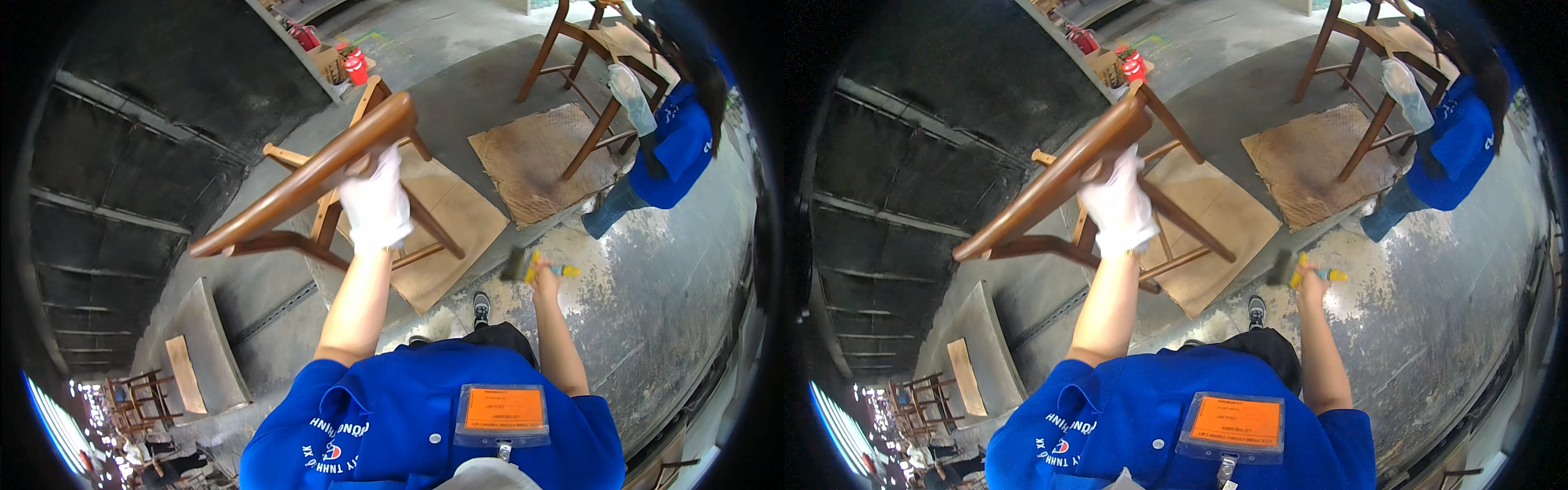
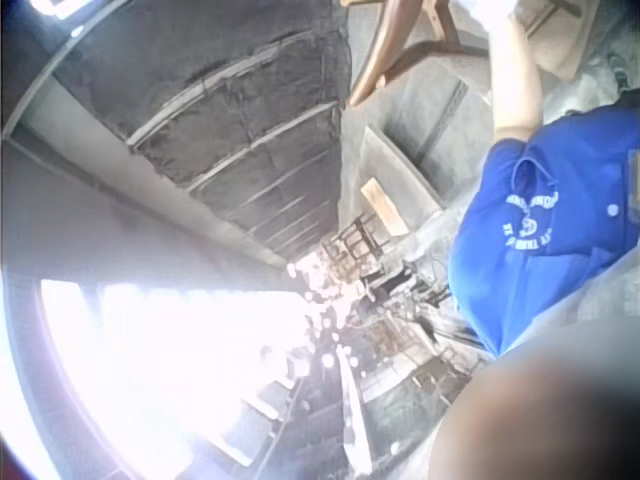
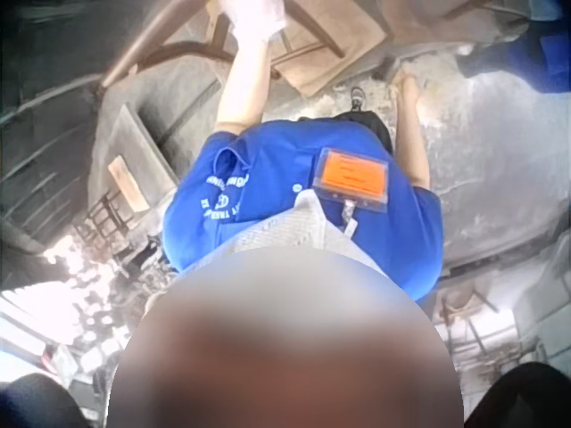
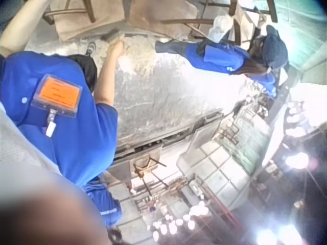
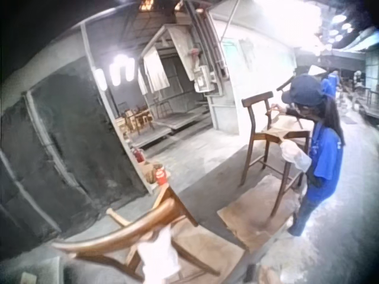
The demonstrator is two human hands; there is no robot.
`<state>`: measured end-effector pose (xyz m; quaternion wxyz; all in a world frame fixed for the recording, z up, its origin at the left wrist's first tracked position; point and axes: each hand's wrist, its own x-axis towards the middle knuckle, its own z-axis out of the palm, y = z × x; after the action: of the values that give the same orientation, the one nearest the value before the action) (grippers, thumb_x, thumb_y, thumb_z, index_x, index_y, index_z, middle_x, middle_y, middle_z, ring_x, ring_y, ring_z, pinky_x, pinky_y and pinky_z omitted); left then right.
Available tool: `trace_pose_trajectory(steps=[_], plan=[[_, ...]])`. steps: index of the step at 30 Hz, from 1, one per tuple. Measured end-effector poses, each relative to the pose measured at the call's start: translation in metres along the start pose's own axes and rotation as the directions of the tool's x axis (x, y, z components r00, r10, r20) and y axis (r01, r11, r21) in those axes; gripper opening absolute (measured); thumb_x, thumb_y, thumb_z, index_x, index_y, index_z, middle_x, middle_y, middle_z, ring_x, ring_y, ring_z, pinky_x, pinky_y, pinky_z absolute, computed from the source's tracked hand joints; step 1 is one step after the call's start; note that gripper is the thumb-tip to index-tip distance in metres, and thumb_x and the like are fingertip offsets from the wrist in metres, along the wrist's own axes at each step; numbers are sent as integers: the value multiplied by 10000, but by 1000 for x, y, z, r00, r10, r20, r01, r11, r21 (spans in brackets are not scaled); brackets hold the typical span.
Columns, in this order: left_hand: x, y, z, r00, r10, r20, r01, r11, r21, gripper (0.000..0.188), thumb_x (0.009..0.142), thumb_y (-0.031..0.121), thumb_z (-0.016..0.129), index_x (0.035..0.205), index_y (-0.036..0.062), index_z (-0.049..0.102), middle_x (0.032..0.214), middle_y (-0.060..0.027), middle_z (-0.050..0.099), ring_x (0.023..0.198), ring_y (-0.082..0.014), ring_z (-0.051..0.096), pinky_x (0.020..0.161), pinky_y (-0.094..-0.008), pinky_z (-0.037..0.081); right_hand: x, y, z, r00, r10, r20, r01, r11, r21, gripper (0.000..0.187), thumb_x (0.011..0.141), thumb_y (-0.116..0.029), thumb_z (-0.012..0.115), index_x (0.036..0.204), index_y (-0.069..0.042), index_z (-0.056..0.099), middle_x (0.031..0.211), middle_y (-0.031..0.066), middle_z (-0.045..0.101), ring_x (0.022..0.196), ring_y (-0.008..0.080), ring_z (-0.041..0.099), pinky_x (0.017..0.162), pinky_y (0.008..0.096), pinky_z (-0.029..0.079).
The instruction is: The person applies a finish to a wooden chair using a brush, covering the backrest, legs, and seat frame. The chair is repositioned multiple times to access all surfaces. The person wears gloves and works in a workshop with other chairs visible.
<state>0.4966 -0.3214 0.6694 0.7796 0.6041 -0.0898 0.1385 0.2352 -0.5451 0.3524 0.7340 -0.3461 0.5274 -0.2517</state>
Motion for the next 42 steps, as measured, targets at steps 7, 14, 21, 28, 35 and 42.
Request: trace_pose_trajectory(steps=[7, 14, 21, 28, 35, 42], plan=[[4, -44, -7, 942, 131, 309, -267, 852, 451, 271, 1005, 154, 780, 1198, -11, 686, 1083, -84, 733, 958, -174, 674, 870, -365, 549, -118, -142, 216, 548, -257, 796, -467, 696, 546, 252, 980, 36, 728, 947, -189, 620, 1140, 79, 778, 1115, 237, 738, 939, 397, 604], [-140, -103, -211, 873, -442, 205, -74, 296, 952, 435, 1026, 288, 714, 1362, 16, 665, 1316, -239, 703, 1261, -399, 654, 1114, -456, 509, -121, -78, 248, 774, 174, 609, -446, 832, 329, 319, 951, 94, 710, 999, -189, 570, 1113, 96, 714, 1020, 263, 724, 892, 442, 591], [-258, -117, -415, 342, -905, -254, 238, -178, 955, 443, 1027, 298, 707, 1367, 14, 695, 1276, -205, 752, 1205, -339, 707, 1078, -424, 532, -136, -97, 254, 551, -321, 770, -261, 810, 525, 263, 971, 89, 683, 959, -148, 570, 1234, 103, 692, 1098, 245, 699, 936, 416, 605], [-240, -126, -460, 297, -938, -179, 310, -83, 947, 451, 1034, 290, 707, 1391, 14, 699, 1273, -179, 772, 1185, -301, 727, 1070, -407, 540, -190, -123, 256, 770, -540, 341, 322, 789, 524, 274, 948, 130, 709, 890, -108, 587, 1511, 192, 607, 1291, 274, 656, 1018, 411, 586], [-162, -126, -465, 460, -884, 86, 197, 195, 961, 458, 1044, 282, 706, 1396, -11, 706, 1269, -155, 789, 1148, -238, 743, 1037, -379, 557, -211, -212, 256, 15, -944, 330, 899, 158, 409, 214, 880, 47, 805, 777, -22, 630, 1281, 195, 766, 1230, 287, 711, 1057, 399, 545], [-147, -140, -514, 570, -821, 3, 424, 297, 856, 452, 1036, 268, 722, 1332, -73, 707, 1173, -170, 790, 1044, -194, 753, 904, -318, 592, -283, -181, 270, -175, -917, 359, 940, -47, 337, 170, 809, 122, 763, 756, -19, 683, 1282, 191, 764, 1137, 261, 758, 932, 361, 621]])
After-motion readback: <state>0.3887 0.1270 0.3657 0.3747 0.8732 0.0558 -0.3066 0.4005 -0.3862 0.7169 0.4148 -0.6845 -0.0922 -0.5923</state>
